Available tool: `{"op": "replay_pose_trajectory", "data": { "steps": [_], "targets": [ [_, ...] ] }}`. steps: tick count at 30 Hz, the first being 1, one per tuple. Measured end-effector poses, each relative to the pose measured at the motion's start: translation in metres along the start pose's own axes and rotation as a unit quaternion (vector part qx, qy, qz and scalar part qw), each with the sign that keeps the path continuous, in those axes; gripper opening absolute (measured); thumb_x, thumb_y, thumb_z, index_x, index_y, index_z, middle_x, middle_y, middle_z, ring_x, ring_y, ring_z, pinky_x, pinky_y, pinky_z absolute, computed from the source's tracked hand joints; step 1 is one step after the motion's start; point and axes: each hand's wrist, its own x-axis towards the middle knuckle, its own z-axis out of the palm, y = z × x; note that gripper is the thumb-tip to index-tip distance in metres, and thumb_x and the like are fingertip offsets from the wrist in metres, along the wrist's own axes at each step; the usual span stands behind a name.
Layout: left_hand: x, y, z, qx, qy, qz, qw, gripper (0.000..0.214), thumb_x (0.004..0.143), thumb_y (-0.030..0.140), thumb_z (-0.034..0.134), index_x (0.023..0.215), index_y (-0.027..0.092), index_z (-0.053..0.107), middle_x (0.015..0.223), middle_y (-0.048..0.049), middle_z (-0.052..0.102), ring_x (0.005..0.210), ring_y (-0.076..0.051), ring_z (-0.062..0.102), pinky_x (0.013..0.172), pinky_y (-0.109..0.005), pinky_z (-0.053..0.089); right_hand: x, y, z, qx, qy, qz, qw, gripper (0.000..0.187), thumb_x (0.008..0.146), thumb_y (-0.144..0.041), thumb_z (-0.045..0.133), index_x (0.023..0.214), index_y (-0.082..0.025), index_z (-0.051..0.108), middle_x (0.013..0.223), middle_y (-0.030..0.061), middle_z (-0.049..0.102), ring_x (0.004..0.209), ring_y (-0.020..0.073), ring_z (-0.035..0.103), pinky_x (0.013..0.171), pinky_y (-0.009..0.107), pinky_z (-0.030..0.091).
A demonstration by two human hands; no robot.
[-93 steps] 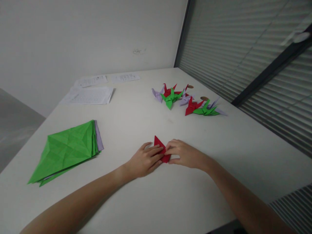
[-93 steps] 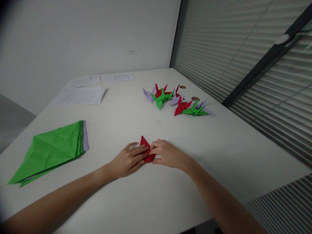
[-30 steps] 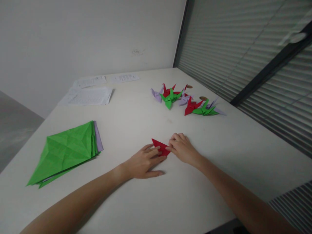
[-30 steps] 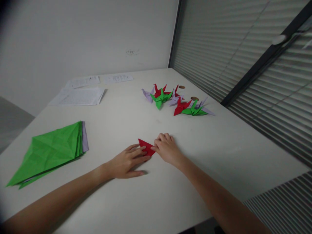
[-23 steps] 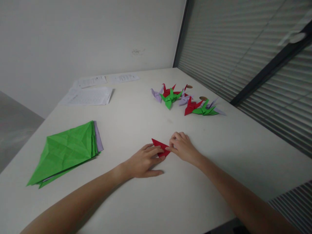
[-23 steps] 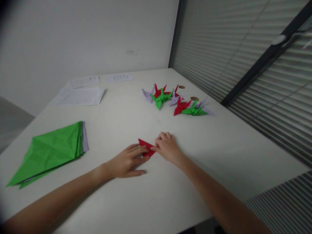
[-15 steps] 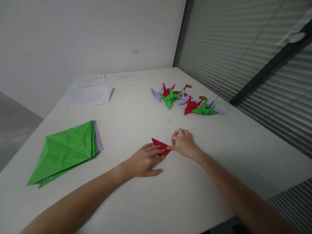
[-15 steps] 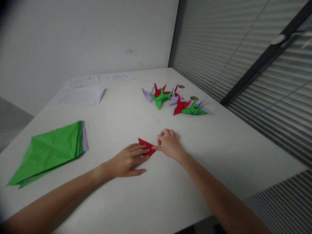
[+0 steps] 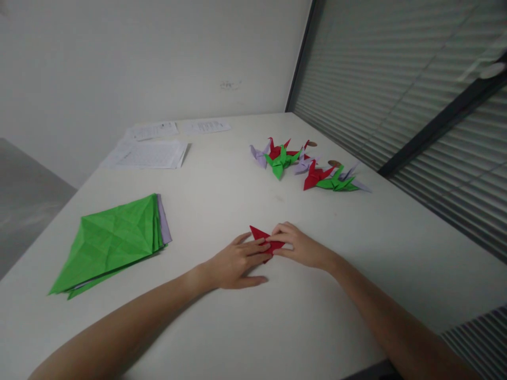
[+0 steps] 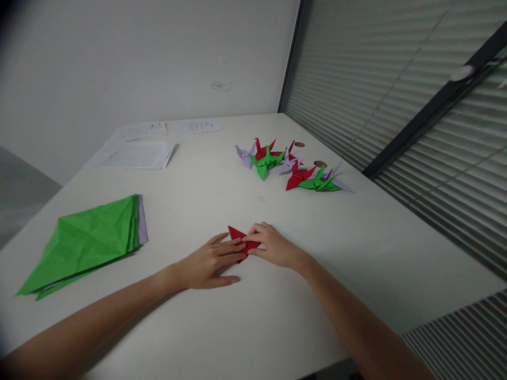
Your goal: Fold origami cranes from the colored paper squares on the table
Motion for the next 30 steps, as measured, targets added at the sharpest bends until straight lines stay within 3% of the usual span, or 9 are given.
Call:
{"op": "replay_pose_trajectory", "data": {
  "steps": [4,7,10,12,17,21,25,27,30],
  "targets": [
    [0.0,0.002,0.0,-0.01,0.031,-0.017,0.999,0.061,0.092,0.047,0.052,0.143,0.017,0.038,0.147,-0.0185,0.042,0.138,-0.027,0.038,0.115,-0.049,0.029,0.001,-0.004,0.0,0.01,-0.013,0.01,1.0,0.022,0.087,-0.026,0.064,0.109,-0.024,0.067,0.103,0.0061,0.06,0.102,0.0214,0.053,0.094,0.039,0.044],
    [0.0,0.002,0.001,-0.03,0.052,-0.042,0.997,0.07,0.092,0.046,0.053,0.148,0.015,0.025,0.147,-0.0202,0.04,0.137,-0.027,0.039,0.111,-0.045,0.035,0.001,-0.003,-0.001,0.028,-0.001,0.004,1.0,0.015,0.085,-0.027,0.067,0.098,-0.021,0.064,0.097,0.0052,0.06,0.099,0.0213,0.053,0.091,0.038,0.044],
    [0.0,0.001,0.004,-0.028,0.058,-0.062,0.996,0.083,0.092,0.047,0.054,0.151,0.014,0.008,0.145,-0.0222,0.043,0.135,-0.03,0.041,0.109,-0.052,0.033,0.002,-0.001,0.0,0.076,0.017,0.007,0.997,0.01,0.085,-0.025,0.065,0.081,-0.02,0.058,0.087,0.0029,0.06,0.088,0.0189,0.054,0.082,0.034,0.046],
    [-0.001,-0.001,0.006,-0.015,0.066,-0.074,0.995,0.087,0.09,0.048,0.056,0.151,0.016,0.004,0.142,-0.0221,0.047,0.135,-0.031,0.042,0.108,-0.057,0.03,0.002,-0.001,0.002,0.123,0.021,0.019,0.992,0.012,0.086,-0.024,0.063,0.077,-0.02,0.056,0.082,0.0015,0.059,0.08,0.0169,0.055,0.077,0.032,0.047],
    [-0.003,-0.002,0.007,-0.036,0.15,-0.103,0.983,0.075,0.089,0.038,0.062,0.148,0.021,0.019,0.124,-0.0144,0.062,0.12,-0.028,0.053,0.108,-0.057,0.028,0.001,-0.004,0.008,0.259,0.069,0.04,0.963,0.021,0.082,-0.036,0.068,0.075,-0.02,0.056,0.081,0.0021,0.063,0.08,0.0168,0.059,0.078,0.034,0.048],
    [0.001,-0.001,0.005,-0.2,0.212,-0.159,0.943,0.054,0.092,0.028,0.056,0.14,0.023,0.032,0.091,-0.0038,0.067,0.084,-0.017,0.063,0.084,-0.037,0.05,0.001,-0.007,0.007,0.381,0.098,0.077,0.916,0.032,0.076,-0.042,0.074,0.08,-0.02,0.052,0.076,-0.0007,0.06,0.069,0.0131,0.058,0.063,0.027,0.047],
    [0.006,0.001,0.005,-0.348,0.198,-0.214,0.891,0.054,0.088,0.024,0.058,0.136,0.023,0.034,0.074,0.0028,0.06,0.066,-0.011,0.059,0.061,-0.023,0.048,0.002,-0.008,0.004,0.464,0.054,0.094,0.879,0.043,0.075,-0.044,0.075,0.105,-0.022,0.053,0.082,0.0001,0.065,0.07,0.0133,0.062,0.063,0.026,0.049],
    [0.007,0.001,0.006,-0.361,0.174,-0.226,0.888,0.053,0.086,0.023,0.059,0.134,0.023,0.037,0.073,0.004,0.058,0.062,-0.01,0.056,0.056,-0.02,0.045,0.003,-0.007,0.006,0.462,0.046,0.102,0.88,0.052,0.072,-0.04,0.078,0.114,-0.022,0.052,0.086,0.0013,0.066,0.075,0.0149,0.064,0.067,0.028,0.051],
    [0.006,-0.001,0.005,-0.346,0.143,-0.226,0.899,0.053,0.085,0.022,0.058,0.134,0.024,0.038,0.075,0.0037,0.059,0.059,-0.009,0.055,0.053,-0.02,0.044,0.004,-0.005,0.014,0.412,0.043,0.119,0.902,0.054,0.069,-0.032,0.079,0.116,-0.021,0.055,0.08,-0.0015,0.063,0.072,0.014,0.064,0.065,0.027,0.05]
  ]
}}
